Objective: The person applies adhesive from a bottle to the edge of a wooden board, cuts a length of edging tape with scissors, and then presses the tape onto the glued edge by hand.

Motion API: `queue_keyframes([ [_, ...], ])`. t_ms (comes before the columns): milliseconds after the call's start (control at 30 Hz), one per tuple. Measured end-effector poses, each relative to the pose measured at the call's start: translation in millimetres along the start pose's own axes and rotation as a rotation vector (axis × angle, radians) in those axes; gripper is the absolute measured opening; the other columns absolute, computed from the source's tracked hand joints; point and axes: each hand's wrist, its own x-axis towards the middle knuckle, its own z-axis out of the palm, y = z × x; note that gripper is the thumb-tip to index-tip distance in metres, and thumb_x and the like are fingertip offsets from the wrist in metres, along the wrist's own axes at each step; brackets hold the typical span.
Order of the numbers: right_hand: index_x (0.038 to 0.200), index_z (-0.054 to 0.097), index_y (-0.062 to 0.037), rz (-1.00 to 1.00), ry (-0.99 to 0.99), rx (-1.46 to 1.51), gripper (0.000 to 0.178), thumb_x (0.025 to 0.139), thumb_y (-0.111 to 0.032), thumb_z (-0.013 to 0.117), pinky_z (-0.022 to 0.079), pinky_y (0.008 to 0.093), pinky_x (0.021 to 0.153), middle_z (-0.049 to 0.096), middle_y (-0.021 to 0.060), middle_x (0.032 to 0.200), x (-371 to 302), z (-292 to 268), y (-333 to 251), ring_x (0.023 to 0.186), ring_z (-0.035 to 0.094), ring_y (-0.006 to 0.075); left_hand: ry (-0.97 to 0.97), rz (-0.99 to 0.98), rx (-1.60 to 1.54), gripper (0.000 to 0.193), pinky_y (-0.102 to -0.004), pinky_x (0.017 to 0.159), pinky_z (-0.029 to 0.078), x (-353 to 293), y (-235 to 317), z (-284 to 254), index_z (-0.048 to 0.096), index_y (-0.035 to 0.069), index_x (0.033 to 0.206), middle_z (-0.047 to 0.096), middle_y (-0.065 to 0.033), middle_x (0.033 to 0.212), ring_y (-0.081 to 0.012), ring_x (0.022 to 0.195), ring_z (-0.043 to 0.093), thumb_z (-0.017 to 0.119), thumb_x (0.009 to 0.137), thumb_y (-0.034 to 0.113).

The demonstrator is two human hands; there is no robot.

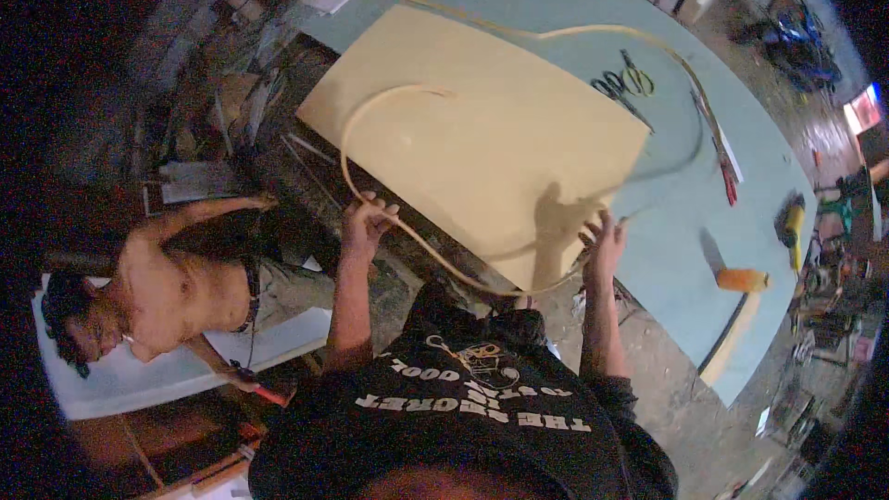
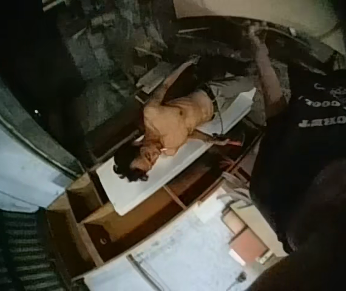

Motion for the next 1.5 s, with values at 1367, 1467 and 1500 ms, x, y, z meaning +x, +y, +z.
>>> queue_keyframes([
  [1367,0.105,0.062,0.0003,-0.368,-1.505,-0.631,0.032,0.103,-0.021,0.038,0.044,0.0291,0.058,0.065,0.0092,0.078,-100,468,-13,0.058,0.049,0.0130,-0.566,0.324,-0.343,0.073,-0.0392,0.089,0.047,213,286,-58,0.022,0.004,0.149,0.057,-0.0200,0.125,-0.0295,0.114,0.059,0.058,0.093,0.035],
  [1467,0.122,0.057,0.0004,-0.141,-1.397,-0.619,0.036,0.103,-0.024,0.038,0.044,0.0267,0.056,0.067,0.0072,0.082,-83,457,-14,0.059,0.050,0.0112,-0.453,0.502,-0.067,0.064,-0.0320,0.076,0.051,214,301,-31,0.028,0.003,0.145,0.065,-0.0165,0.109,-0.0237,0.100,0.066,0.059,0.095,0.028],
  [1500,0.128,0.054,0.0004,-0.071,-1.340,-0.595,0.038,0.103,-0.024,0.039,0.045,0.0263,0.056,0.068,0.0062,0.082,-77,456,-12,0.059,0.052,0.0113,-0.455,0.586,-0.015,0.060,-0.0297,0.072,0.051,216,302,-24,0.030,0.002,0.144,0.067,-0.0152,0.104,-0.0216,0.095,0.067,0.058,0.096,0.025],
])
